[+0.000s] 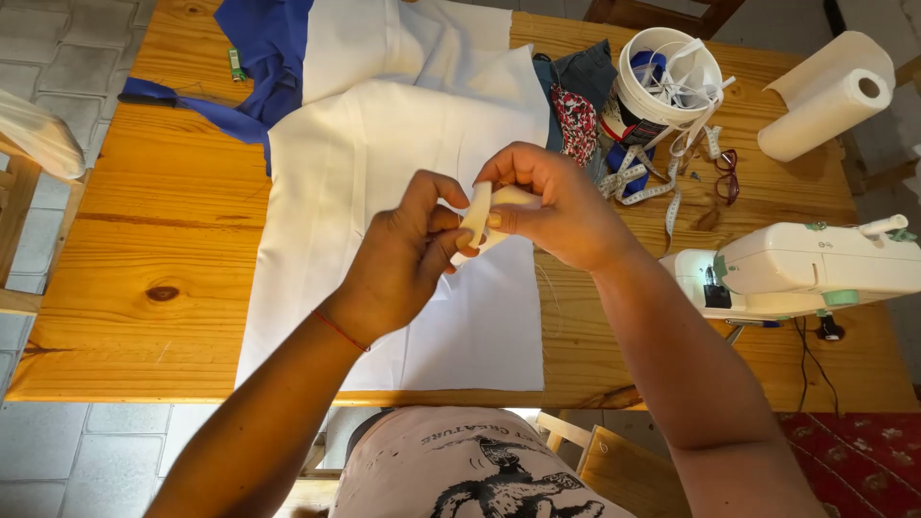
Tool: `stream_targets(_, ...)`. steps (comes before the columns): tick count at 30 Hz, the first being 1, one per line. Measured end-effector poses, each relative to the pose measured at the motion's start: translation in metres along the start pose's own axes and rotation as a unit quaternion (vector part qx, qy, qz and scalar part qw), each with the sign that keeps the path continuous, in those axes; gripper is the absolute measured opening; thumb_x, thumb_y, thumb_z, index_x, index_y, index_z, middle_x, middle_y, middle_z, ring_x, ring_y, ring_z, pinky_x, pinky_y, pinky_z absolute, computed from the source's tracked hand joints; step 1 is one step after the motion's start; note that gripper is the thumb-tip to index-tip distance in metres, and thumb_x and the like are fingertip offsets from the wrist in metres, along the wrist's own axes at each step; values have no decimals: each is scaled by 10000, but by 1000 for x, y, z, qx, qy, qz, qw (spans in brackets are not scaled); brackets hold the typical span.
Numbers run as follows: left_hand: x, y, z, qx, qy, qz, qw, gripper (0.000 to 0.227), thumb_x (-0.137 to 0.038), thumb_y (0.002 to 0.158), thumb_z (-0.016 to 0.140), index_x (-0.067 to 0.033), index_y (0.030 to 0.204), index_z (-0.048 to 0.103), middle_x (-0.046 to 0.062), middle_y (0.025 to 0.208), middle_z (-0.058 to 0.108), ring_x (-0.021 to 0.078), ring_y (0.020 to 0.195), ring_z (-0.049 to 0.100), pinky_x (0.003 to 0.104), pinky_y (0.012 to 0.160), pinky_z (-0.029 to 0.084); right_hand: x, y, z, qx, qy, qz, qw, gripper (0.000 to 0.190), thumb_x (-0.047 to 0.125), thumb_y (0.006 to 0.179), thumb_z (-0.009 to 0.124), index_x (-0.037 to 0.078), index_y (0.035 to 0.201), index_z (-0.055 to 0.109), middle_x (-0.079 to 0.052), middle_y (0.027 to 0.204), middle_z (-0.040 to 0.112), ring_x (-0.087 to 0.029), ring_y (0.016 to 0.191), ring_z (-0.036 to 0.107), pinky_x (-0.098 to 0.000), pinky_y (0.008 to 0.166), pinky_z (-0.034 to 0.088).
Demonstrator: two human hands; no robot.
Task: The person folds a white fabric on a wooden table and uses scissors to cut a strip along the folded edge. They repeat this process, cutting another strip from the fabric.
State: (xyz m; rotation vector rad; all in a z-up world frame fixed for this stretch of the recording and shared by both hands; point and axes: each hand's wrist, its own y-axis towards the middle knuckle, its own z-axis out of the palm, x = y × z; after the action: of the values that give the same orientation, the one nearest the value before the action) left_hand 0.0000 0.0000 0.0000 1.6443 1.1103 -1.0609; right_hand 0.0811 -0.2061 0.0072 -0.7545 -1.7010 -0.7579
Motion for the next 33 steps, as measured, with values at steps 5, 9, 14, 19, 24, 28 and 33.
stream_targets(5, 12, -4, 2, -66, 136, 25, 988, 392, 45, 937, 651, -115, 1259, 496, 89, 894, 785, 267, 766, 766, 389, 717, 616, -2, -5, 1, -5, -10, -14, 1000, 394, -88, 837, 726, 0, 1214, 653, -133, 918, 670, -192, 867, 666, -331, 799, 575)
stream_targets(9, 21, -2, 5, -141, 166, 78, 973, 321, 1, 877, 783, -120, 1139, 645, 87, 851, 744, 246, 732, 701, 320, 663, 591, 3, -8, 7, -56, -29, -12, 998, 510, -114, 786, 779, -1, 1267, 652, -123, 869, 649, -166, 760, 640, -296, 727, 576)
stream_targets(14, 29, 3, 7, -121, 61, 37, 990, 249, 3, 850, 804, -85, 1053, 690, 104, 813, 715, 210, 709, 682, 300, 667, 583, -1, -8, 16, -80, -19, -13, 997, 536, -107, 793, 807, 16, 1293, 659, -148, 825, 688, -172, 732, 667, -277, 698, 575)
stream_targets(19, 38, 5, 11, -56, -77, 10, 995, 148, 44, 876, 761, -61, 980, 745, 91, 794, 740, 149, 696, 685, 280, 695, 607, -6, -8, 18, -132, -69, 4, 989, 508, -96, 795, 800, 60, 1264, 681, -157, 838, 710, -181, 740, 676, -308, 703, 579)
stream_targets(24, 25, 6, 6, -56, -68, 5, 996, 113, 25, 944, 679, -46, 946, 767, 100, 709, 699, 150, 673, 681, 268, 637, 598, -7, -12, 17, -138, -85, 13, 987, 566, -87, 769, 843, 61, 1279, 647, -160, 852, 706, -190, 757, 670, -319, 739, 584)
stream_targets(28, 24, 6, 8, -85, -27, 25, 996, 54, 28, 916, 727, -8, 957, 729, 132, 669, 651, 169, 606, 634, 297, 594, 571, 5, -16, 26, -136, -92, 39, 986, 516, -67, 806, 799, 110, 1272, 668, -125, 829, 733, -155, 731, 684, -286, 725, 585)
stream_targets(33, 25, 7, 15, -135, -30, 41, 989, 75, 24, 919, 737, -29, 880, 701, 105, 615, 625, 144, 571, 582, 270, 549, 528, 10, -22, 28, -70, -113, -6, 991, 440, -46, 901, 701, 80, 1318, 639, -141, 861, 772, -145, 768, 664, -284, 777, 555)
